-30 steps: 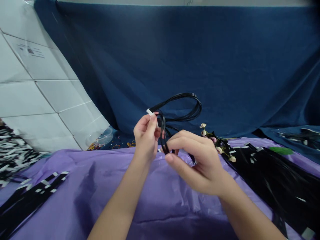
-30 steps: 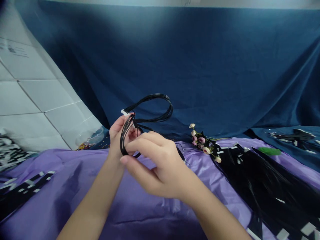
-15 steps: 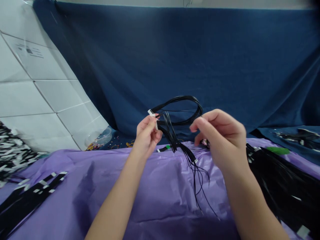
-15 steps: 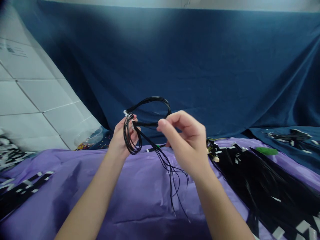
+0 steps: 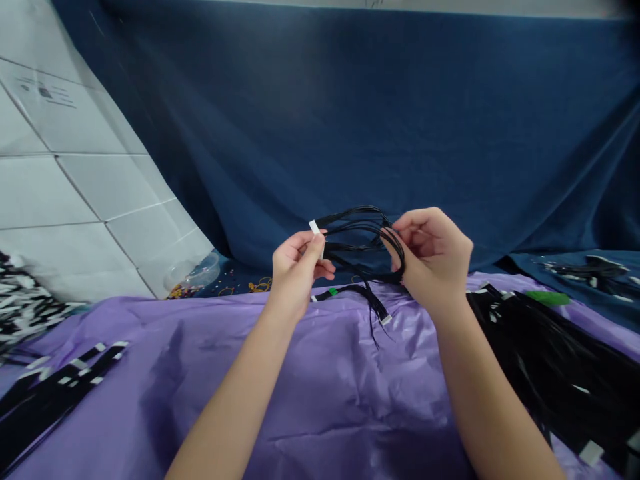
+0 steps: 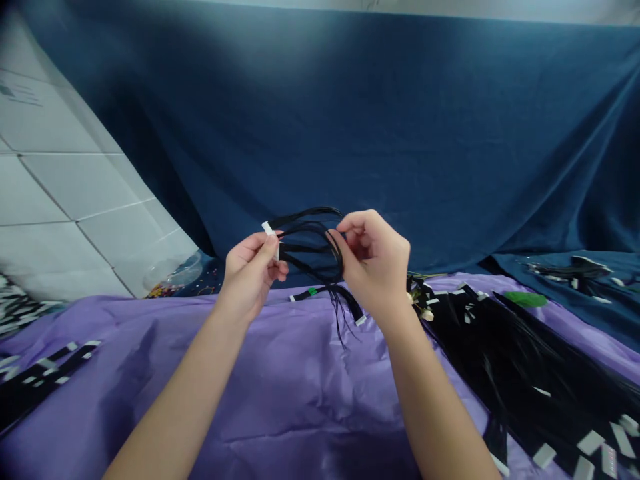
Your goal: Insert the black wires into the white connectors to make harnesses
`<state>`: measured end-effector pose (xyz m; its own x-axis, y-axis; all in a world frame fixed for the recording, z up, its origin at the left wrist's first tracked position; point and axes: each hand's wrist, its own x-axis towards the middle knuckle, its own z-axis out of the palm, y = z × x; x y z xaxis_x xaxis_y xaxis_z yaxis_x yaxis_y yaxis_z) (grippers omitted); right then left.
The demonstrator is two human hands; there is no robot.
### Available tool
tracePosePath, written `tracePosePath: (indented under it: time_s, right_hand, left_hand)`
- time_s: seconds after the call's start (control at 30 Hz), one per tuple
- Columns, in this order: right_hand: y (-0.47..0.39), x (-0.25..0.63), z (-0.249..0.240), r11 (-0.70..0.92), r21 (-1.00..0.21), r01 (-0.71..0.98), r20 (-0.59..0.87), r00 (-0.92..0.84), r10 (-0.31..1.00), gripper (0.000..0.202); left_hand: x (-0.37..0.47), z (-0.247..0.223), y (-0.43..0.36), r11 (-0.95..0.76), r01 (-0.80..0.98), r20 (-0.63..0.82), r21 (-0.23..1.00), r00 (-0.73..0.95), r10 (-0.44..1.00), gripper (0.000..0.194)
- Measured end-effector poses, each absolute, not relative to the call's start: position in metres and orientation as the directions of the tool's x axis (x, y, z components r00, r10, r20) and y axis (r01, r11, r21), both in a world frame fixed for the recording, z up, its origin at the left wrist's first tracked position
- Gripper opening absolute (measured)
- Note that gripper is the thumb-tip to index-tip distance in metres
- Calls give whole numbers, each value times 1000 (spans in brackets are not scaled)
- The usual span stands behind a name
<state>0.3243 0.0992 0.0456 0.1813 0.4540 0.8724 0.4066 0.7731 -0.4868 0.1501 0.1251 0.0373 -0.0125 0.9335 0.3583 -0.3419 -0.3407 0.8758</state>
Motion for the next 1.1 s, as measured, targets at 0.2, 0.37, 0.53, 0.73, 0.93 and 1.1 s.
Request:
tracePosePath:
  time_s: [0.2,0.37,0.53,0.73,0.93,1.1]
  right_hand:
    - [102,301,45,685,-726,55,687,96,720,15]
    - [107,283,31,767,-638,71,769,122,628,13]
    - [111,274,17,845,-434,313,898,80,432,25]
    - [115,273,14,862,-213,460,969,-12,246,32]
    - [121,275,12,890,-211,404,972,-6,234,35]
    - [120,275,14,875,-156,458,983,-17,184,33]
  left_hand:
    - [155,35,123,-343,-332,361,879,-9,933,28]
    - [161,33,120,-304,-345,329,888,17,944,28]
    - [163,29,119,-273,-407,333,872,82,939,23]
    - [163,32,117,-264,-433,345,862,118,931,18]
    - [164,31,118,-278,-389,351,878,129,927,22]
    - [165,34,116,-242,-383,322,892,162,933,22]
